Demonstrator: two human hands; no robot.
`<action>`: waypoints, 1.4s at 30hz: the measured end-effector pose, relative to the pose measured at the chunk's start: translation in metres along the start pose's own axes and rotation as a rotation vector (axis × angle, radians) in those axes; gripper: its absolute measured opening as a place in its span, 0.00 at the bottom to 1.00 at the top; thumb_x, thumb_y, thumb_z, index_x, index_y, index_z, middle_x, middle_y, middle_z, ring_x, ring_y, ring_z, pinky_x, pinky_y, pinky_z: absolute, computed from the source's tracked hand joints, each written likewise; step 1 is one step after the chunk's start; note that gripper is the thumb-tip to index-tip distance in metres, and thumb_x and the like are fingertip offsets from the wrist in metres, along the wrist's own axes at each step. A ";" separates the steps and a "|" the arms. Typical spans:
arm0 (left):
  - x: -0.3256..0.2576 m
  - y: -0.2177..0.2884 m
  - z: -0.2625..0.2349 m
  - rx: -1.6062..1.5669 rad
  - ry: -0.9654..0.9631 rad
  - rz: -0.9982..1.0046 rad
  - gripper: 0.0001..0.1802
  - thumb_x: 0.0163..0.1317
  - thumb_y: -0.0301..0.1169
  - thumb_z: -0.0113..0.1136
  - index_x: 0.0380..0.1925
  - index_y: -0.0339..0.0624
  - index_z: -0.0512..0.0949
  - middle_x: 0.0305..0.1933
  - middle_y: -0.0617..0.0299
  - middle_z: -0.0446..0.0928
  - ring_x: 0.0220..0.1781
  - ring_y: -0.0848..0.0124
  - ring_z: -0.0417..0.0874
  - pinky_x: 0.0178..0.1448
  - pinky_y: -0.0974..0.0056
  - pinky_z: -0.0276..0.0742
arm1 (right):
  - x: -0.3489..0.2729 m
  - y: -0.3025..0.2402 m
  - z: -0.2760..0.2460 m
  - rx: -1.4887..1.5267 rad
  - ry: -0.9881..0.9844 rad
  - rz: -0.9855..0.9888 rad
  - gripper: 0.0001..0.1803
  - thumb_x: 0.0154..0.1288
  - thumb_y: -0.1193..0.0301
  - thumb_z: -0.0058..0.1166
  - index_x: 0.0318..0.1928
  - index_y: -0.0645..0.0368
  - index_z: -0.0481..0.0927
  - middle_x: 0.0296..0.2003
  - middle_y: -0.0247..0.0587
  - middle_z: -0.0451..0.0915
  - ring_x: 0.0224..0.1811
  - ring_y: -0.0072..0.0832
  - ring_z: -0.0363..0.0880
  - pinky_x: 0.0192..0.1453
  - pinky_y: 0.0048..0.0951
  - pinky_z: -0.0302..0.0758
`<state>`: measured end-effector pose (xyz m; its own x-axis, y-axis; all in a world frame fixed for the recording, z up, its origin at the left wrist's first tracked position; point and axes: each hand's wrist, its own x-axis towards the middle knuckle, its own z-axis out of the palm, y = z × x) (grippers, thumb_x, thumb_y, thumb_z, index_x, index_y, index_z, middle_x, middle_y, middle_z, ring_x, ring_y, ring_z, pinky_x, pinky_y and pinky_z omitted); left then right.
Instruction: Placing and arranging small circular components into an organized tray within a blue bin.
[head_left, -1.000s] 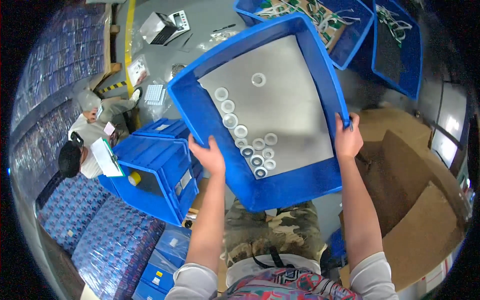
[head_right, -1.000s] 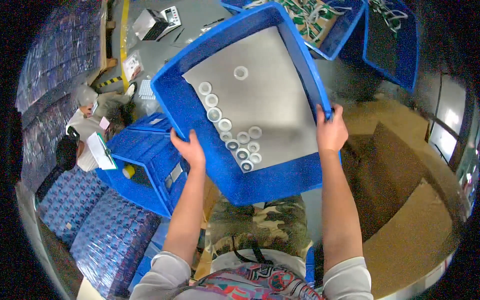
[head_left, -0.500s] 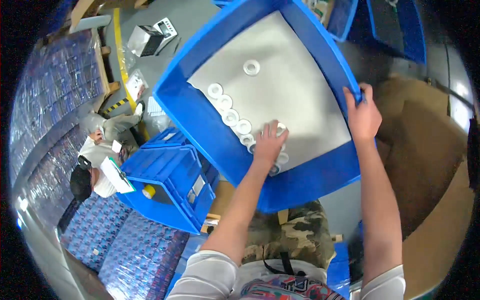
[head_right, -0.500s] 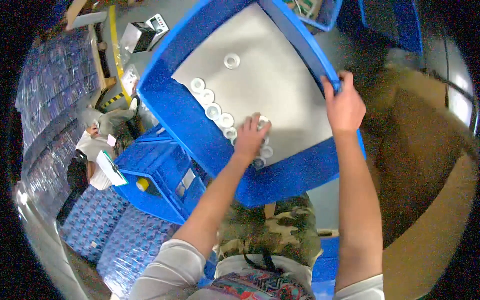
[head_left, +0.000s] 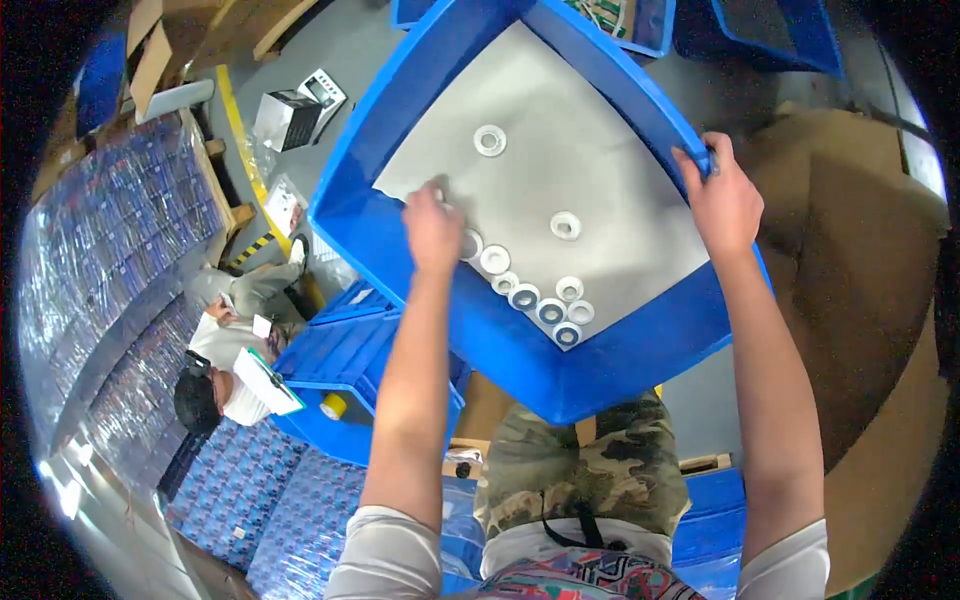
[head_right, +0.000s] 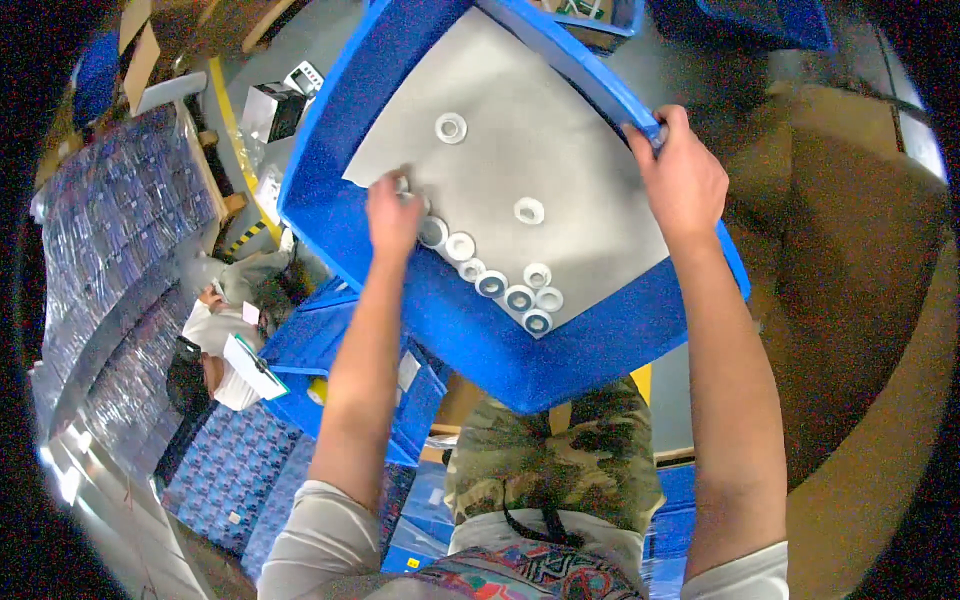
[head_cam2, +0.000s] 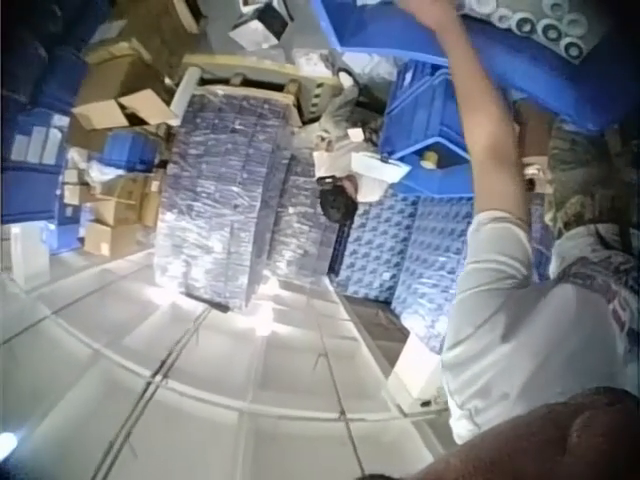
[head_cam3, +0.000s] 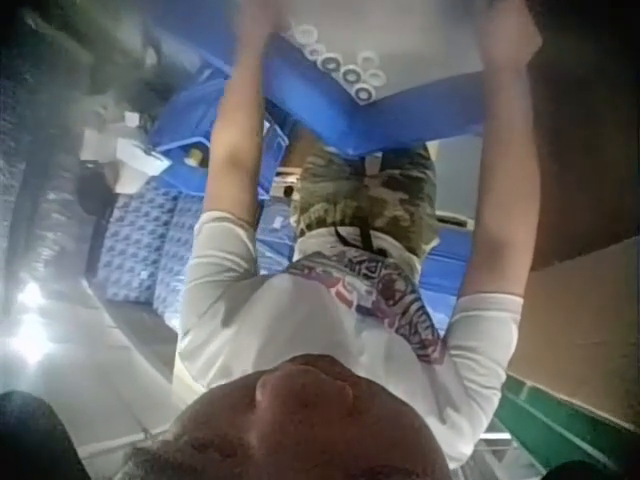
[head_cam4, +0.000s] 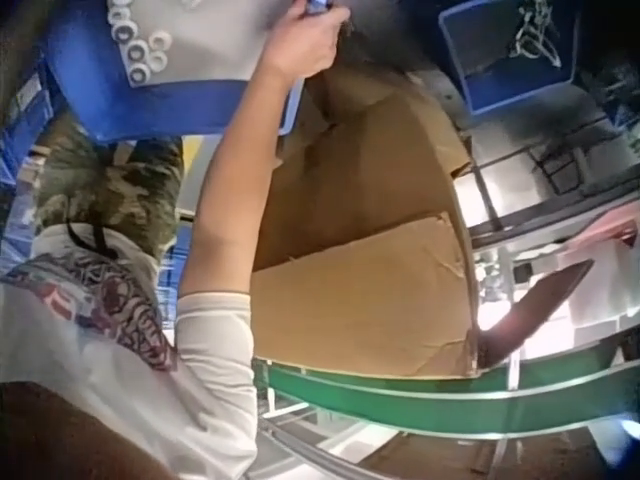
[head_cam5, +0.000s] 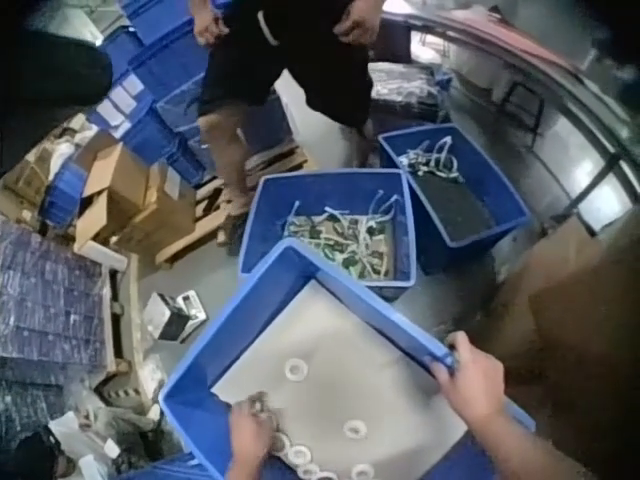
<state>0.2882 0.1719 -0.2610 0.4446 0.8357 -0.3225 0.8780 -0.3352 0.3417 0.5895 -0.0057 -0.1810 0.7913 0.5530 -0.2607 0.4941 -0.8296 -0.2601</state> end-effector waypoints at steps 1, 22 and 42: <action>0.006 -0.028 0.001 0.054 0.033 -0.022 0.29 0.45 0.32 0.61 0.51 0.42 0.69 0.52 0.44 0.68 0.52 0.50 0.70 0.55 0.53 0.68 | 0.000 -0.004 -0.001 0.008 0.013 -0.015 0.19 0.58 0.50 0.52 0.42 0.49 0.71 0.25 0.45 0.78 0.30 0.46 0.78 0.33 0.40 0.72; -0.001 0.038 0.024 0.169 -0.124 0.072 0.29 0.46 0.32 0.61 0.53 0.44 0.69 0.56 0.44 0.64 0.55 0.49 0.69 0.58 0.54 0.67 | 0.000 -0.005 -0.003 0.004 0.003 -0.020 0.21 0.57 0.49 0.53 0.43 0.50 0.72 0.27 0.44 0.80 0.32 0.46 0.79 0.35 0.40 0.73; -0.024 0.075 0.037 0.000 -0.235 0.312 0.23 0.48 0.30 0.61 0.46 0.42 0.70 0.49 0.45 0.68 0.48 0.47 0.71 0.54 0.53 0.69 | 0.003 0.003 0.004 -0.011 0.128 -0.107 0.18 0.55 0.52 0.57 0.40 0.49 0.73 0.25 0.38 0.80 0.29 0.40 0.79 0.31 0.38 0.73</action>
<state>0.3502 0.1103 -0.2598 0.7188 0.5712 -0.3963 0.6941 -0.5578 0.4551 0.5917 -0.0065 -0.1861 0.7728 0.6248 -0.1117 0.5814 -0.7675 -0.2701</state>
